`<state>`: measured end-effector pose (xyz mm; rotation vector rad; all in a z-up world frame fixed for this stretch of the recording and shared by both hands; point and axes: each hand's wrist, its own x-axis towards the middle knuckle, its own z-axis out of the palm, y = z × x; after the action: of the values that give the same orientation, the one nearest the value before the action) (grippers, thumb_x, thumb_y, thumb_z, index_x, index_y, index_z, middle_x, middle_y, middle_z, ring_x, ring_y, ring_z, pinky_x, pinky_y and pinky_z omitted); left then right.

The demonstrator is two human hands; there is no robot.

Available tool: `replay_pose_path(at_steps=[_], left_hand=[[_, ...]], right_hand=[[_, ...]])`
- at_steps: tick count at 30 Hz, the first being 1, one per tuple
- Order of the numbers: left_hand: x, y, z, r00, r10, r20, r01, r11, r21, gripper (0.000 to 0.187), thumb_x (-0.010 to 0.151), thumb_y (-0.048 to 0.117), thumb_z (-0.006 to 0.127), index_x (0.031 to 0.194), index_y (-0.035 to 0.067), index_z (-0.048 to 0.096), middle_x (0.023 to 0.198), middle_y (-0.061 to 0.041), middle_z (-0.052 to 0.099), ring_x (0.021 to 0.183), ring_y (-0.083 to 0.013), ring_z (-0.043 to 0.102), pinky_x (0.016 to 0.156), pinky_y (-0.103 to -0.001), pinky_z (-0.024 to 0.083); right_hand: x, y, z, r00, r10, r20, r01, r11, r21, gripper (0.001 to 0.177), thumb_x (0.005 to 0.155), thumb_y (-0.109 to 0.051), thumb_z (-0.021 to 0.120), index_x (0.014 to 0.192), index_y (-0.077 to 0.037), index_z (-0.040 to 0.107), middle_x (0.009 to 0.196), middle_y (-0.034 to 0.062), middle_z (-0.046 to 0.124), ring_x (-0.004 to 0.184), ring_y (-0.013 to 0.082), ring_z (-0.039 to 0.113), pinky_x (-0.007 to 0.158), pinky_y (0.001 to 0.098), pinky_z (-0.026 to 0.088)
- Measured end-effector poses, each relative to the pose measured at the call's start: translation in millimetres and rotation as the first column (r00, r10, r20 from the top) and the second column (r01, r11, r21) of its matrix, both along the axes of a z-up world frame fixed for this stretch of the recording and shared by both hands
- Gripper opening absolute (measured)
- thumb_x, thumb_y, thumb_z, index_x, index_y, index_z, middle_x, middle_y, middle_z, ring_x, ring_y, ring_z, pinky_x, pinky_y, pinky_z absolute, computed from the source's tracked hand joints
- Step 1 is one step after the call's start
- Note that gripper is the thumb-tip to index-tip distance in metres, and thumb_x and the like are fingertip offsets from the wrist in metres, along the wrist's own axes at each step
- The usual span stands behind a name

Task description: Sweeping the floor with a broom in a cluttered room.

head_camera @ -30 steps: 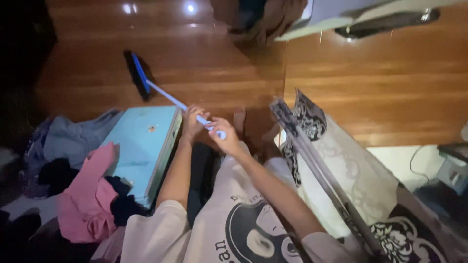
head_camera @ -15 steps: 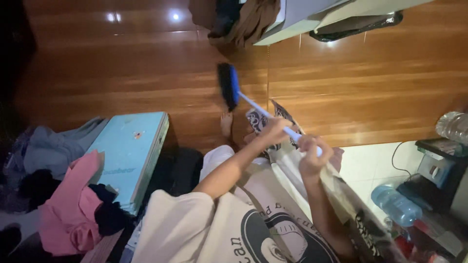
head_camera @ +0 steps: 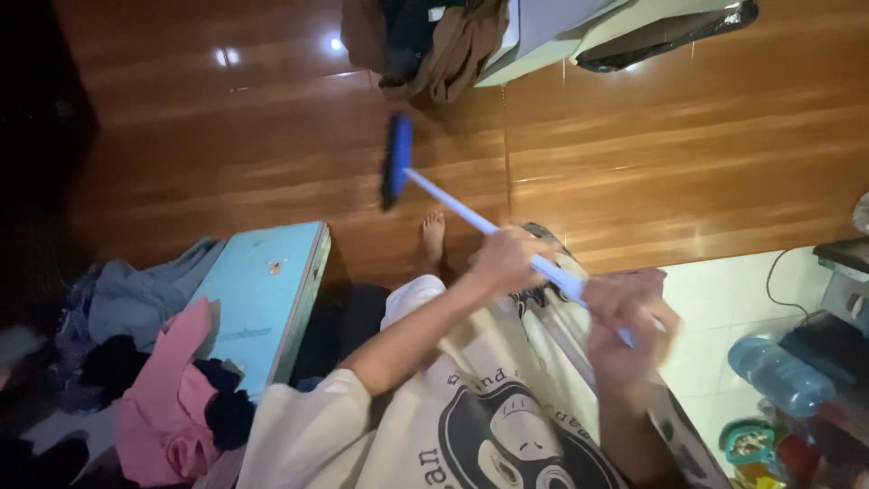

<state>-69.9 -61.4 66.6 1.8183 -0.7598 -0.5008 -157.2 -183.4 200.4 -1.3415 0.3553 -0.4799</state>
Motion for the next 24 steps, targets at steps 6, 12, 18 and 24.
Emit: replay_pose_path(at_steps=[6, 12, 18, 24], left_hand=[[96, 108, -107, 0.960, -0.118, 0.255, 0.018, 0.931, 0.364, 0.035, 0.093, 0.035, 0.068, 0.066, 0.013, 0.071, 0.065, -0.013, 0.068, 0.062, -0.0364, 0.067, 0.059, -0.050, 0.051], [154, 197, -230, 0.909, -0.060, 0.413, -0.106, 0.924, 0.367, 0.026, 0.087, 0.033, 0.070, 0.069, 0.015, 0.074, 0.076, -0.015, 0.071, 0.073, -0.0393, 0.064, 0.068, -0.049, 0.050], [114, 183, -302, 0.950, -0.312, 0.025, 0.270, 0.857, 0.439, 0.018, 0.079, 0.025, 0.074, 0.067, 0.012, 0.071, 0.074, -0.018, 0.069, 0.075, -0.0398, 0.065, 0.071, -0.051, 0.050], [20, 89, -250, 0.843, -0.524, -0.120, 0.527, 0.763, 0.374, 0.011, 0.067, 0.024, 0.070, 0.066, 0.013, 0.071, 0.070, -0.019, 0.068, 0.068, -0.0428, 0.068, 0.062, -0.055, 0.051]], right_hand=[[68, 82, -150, 0.993, 0.115, 0.042, -0.122, 0.939, 0.320, 0.025, 0.104, -0.021, 0.059, 0.087, -0.005, 0.051, 0.087, 0.0075, 0.058, 0.083, 0.0197, 0.054, 0.094, 0.0386, 0.048], [109, 166, -259, 0.930, 0.296, -0.218, -0.291, 0.955, 0.052, 0.025, 0.106, -0.025, 0.060, 0.098, -0.002, 0.065, 0.115, 0.0120, 0.072, 0.112, 0.0208, 0.063, 0.101, 0.0348, 0.047], [44, 186, -268, 0.824, -0.050, -0.564, 0.219, 0.947, 0.236, 0.033, 0.107, -0.032, 0.058, 0.102, -0.002, 0.071, 0.101, 0.0089, 0.070, 0.099, 0.0175, 0.062, 0.096, 0.0346, 0.047], [-34, 119, -203, 0.673, -0.257, -0.694, 0.543, 0.808, 0.227, 0.034, 0.106, -0.029, 0.052, 0.103, 0.000, 0.068, 0.099, 0.0097, 0.069, 0.094, 0.0184, 0.063, 0.088, 0.0343, 0.050]])
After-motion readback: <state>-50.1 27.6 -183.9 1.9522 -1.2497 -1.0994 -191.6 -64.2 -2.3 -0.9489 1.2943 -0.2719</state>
